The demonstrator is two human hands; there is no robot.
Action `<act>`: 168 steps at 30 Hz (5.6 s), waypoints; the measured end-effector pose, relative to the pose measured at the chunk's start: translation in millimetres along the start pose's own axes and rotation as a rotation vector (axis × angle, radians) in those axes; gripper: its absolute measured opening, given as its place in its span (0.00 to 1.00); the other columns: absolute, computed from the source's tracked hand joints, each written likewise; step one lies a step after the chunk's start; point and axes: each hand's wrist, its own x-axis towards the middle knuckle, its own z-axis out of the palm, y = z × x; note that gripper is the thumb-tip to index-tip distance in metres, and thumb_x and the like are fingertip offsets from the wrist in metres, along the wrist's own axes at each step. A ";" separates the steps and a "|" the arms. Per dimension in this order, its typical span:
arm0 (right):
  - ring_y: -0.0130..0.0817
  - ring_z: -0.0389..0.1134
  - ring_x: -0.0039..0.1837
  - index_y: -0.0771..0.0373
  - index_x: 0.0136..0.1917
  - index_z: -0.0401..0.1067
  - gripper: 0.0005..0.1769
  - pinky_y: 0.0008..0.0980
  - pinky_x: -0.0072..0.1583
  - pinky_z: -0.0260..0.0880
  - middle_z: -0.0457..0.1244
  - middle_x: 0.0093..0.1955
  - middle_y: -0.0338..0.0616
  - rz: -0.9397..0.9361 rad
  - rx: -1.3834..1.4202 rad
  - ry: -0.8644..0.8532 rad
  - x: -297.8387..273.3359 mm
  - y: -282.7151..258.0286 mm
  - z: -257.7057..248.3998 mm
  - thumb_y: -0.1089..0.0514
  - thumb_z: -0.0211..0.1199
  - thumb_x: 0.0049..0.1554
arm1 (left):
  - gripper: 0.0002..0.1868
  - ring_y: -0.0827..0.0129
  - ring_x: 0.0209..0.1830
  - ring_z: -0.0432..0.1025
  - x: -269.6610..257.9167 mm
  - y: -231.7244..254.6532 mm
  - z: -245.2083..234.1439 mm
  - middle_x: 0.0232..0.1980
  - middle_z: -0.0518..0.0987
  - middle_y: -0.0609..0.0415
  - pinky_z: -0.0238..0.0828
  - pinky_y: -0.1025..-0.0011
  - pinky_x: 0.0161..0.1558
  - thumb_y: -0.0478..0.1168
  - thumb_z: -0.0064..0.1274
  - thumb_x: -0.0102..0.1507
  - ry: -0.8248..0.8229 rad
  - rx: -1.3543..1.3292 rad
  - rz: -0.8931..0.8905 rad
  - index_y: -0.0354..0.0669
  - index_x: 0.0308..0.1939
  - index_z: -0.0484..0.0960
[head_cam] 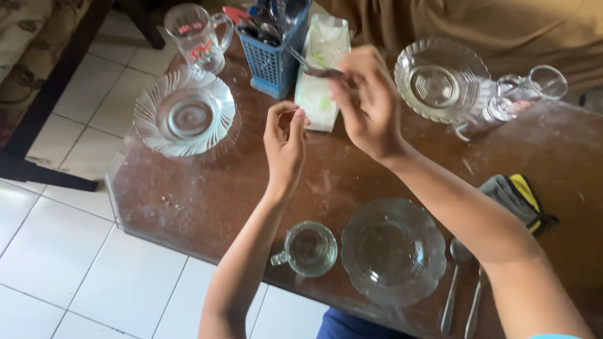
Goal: The person arranges plates, glasses, and cutlery on a wooden tabletop, moving a utensil holder and adjusting the placement of a napkin.
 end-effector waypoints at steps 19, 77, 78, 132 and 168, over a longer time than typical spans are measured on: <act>0.36 0.72 0.51 0.67 0.60 0.66 0.11 0.35 0.55 0.73 0.67 0.52 0.48 0.787 0.556 -0.293 -55.6 -25.4 -20.0 0.66 0.61 0.64 | 0.24 0.60 0.55 0.70 -43.7 71.7 -93.7 0.55 0.78 0.57 0.61 0.57 0.62 0.32 0.59 0.62 -0.203 1.225 0.763 0.51 0.62 0.82; 0.53 0.71 0.54 0.62 0.65 0.70 0.27 0.48 0.54 0.72 0.66 0.55 0.51 0.307 -0.304 -0.839 -34.4 9.7 222.9 0.51 0.70 0.55 | 0.17 0.59 0.60 0.69 -51.2 65.4 -221.7 0.63 0.75 0.54 0.65 0.59 0.54 0.37 0.58 0.65 0.229 1.553 0.320 0.44 0.58 0.81; 0.53 0.71 0.54 0.62 0.65 0.70 0.27 0.48 0.54 0.72 0.66 0.55 0.51 0.312 -0.303 -0.833 -35.4 10.8 222.8 0.51 0.70 0.55 | 0.17 0.59 0.60 0.69 -51.5 65.0 -221.3 0.63 0.75 0.54 0.65 0.59 0.54 0.37 0.58 0.65 0.222 1.555 0.322 0.44 0.58 0.81; 0.50 0.62 0.70 0.66 0.63 0.76 0.20 0.45 0.72 0.57 0.63 0.69 0.50 0.071 -0.527 -0.120 71.7 114.5 69.8 0.52 0.62 0.64 | 0.15 0.74 0.51 0.68 39.2 9.6 -48.1 0.55 0.72 0.55 0.67 0.75 0.56 0.36 0.47 0.73 0.029 0.138 0.291 0.37 0.63 0.69; 0.33 0.58 0.68 0.71 0.72 0.71 0.33 0.44 0.66 0.42 0.59 0.78 0.43 -0.348 -0.941 -0.192 84.8 26.7 50.8 0.45 0.67 0.64 | 0.18 0.83 0.25 0.60 42.9 -23.0 -44.2 0.30 0.71 0.62 0.56 0.80 0.27 0.45 0.38 0.78 -0.138 0.042 -0.008 0.36 0.45 0.77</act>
